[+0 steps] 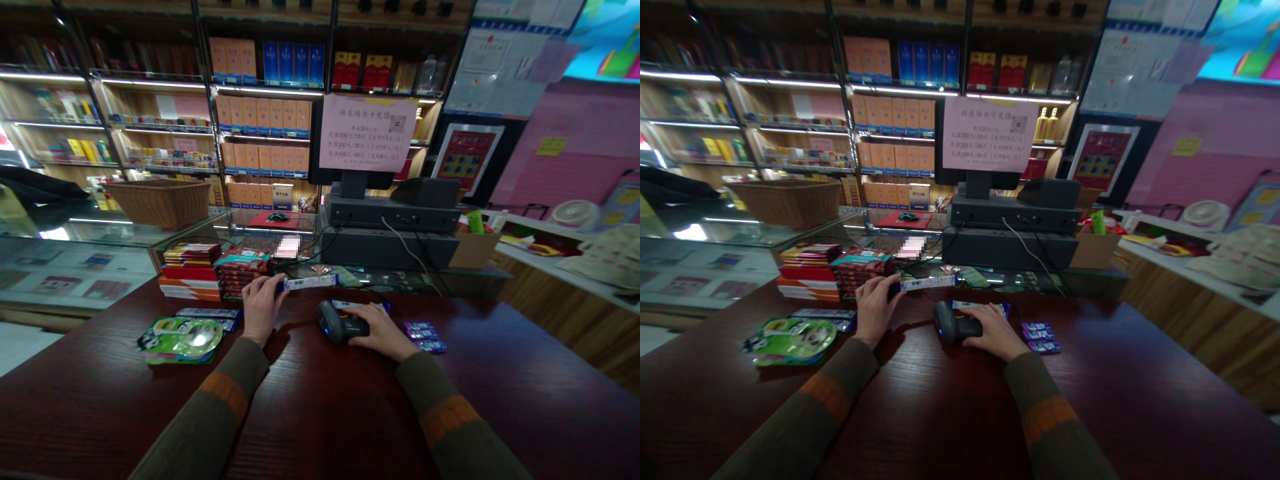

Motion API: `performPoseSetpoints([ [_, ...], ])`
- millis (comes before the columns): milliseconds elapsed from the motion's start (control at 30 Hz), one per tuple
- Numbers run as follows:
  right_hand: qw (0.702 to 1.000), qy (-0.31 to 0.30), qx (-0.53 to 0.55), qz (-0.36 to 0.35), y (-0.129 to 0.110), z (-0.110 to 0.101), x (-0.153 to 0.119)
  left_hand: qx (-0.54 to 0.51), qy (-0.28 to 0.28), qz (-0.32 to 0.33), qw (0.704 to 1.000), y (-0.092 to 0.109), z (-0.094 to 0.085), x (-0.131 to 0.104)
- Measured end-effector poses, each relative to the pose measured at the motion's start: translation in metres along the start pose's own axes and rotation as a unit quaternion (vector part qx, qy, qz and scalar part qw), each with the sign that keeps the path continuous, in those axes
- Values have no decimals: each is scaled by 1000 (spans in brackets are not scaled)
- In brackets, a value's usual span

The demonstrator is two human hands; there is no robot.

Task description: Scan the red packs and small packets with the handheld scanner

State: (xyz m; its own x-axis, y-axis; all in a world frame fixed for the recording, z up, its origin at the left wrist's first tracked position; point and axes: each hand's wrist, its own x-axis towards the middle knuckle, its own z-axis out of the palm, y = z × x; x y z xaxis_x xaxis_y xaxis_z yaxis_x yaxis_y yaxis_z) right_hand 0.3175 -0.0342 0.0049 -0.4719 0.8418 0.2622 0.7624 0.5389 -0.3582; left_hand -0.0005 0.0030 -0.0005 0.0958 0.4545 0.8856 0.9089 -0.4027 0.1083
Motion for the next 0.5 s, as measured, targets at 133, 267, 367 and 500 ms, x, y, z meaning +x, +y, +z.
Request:
performPoseSetpoints([
  [133,1000,3,9,16,-1,-4,-2,-1,0,0,1000,0,0,-1],
  [267,997,36,48,38,1,-5,-4,1,1,1,1000,1,0,0],
  [367,992,81,72,60,5,0,-3,-5,-5,1,1000,1,0,0],
  [500,977,154,110,95,6,8,4,-17,-10,6,1000,2,1,-1],
])
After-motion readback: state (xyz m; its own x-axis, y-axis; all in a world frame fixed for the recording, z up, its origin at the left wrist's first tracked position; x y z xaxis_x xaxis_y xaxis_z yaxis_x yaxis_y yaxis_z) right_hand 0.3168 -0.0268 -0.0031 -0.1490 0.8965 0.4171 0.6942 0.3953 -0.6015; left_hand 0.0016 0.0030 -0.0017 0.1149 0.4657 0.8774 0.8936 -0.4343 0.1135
